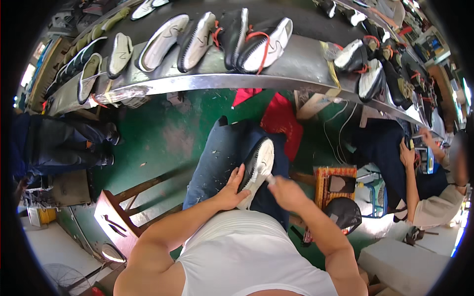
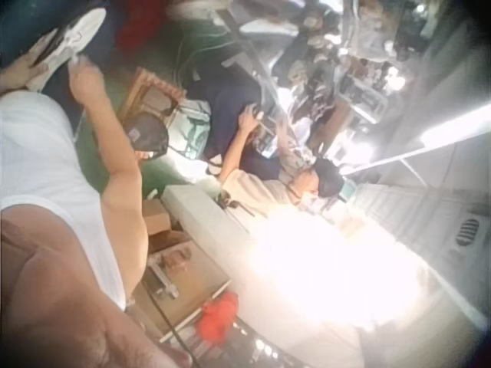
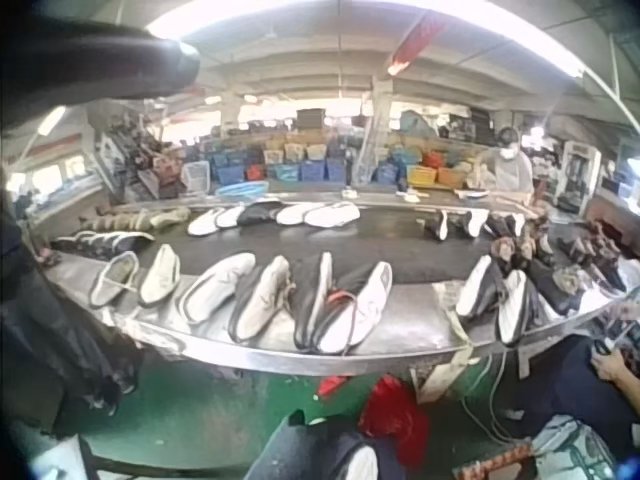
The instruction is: Manually lasting shoes and preparing them for sole attachment on a factory assembly line.
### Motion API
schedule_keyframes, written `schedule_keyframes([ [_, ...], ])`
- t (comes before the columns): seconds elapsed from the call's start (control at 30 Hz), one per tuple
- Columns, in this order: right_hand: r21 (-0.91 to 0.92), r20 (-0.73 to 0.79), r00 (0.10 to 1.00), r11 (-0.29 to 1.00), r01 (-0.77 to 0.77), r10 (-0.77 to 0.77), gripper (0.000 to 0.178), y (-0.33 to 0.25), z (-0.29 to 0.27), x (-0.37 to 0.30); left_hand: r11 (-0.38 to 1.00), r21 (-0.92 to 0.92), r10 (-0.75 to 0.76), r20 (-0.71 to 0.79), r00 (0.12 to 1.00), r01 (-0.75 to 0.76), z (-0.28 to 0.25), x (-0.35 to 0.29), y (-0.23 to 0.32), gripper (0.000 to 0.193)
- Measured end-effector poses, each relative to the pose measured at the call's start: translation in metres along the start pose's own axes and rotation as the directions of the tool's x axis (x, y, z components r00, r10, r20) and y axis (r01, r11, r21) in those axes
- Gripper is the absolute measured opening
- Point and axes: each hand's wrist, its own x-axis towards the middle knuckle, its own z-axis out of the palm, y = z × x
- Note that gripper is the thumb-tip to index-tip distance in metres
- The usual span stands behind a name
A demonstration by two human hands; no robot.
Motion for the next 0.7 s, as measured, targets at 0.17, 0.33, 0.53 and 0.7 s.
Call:
schedule_keyframes([
  [0.17,0.199,0.062,0.994,0.974,-0.105,0.094,0.040,0.007,0.000,-0.003,0.996,0.046,0.080,-0.001,0.997,-0.079,-0.001,0.007,-0.001,0.091],
  [0.33,0.446,0.020,0.978,0.874,-0.194,0.207,0.043,-0.004,0.001,-0.017,0.991,-0.067,0.109,-0.106,0.988,-0.116,0.002,0.011,-0.006,0.087],
  [0.53,0.270,0.204,0.967,0.941,-0.204,0.152,0.039,-0.012,-0.007,-0.003,0.995,-0.100,-0.008,-0.115,0.993,-0.004,-0.011,0.010,0.017,0.085],
  [0.7,0.770,-0.046,0.961,0.622,-0.140,0.274,0.041,0.027,0.008,-0.019,0.616,-0.782,-0.044,0.084,0.995,0.093,-0.084,-0.039,0.052,0.076],
])
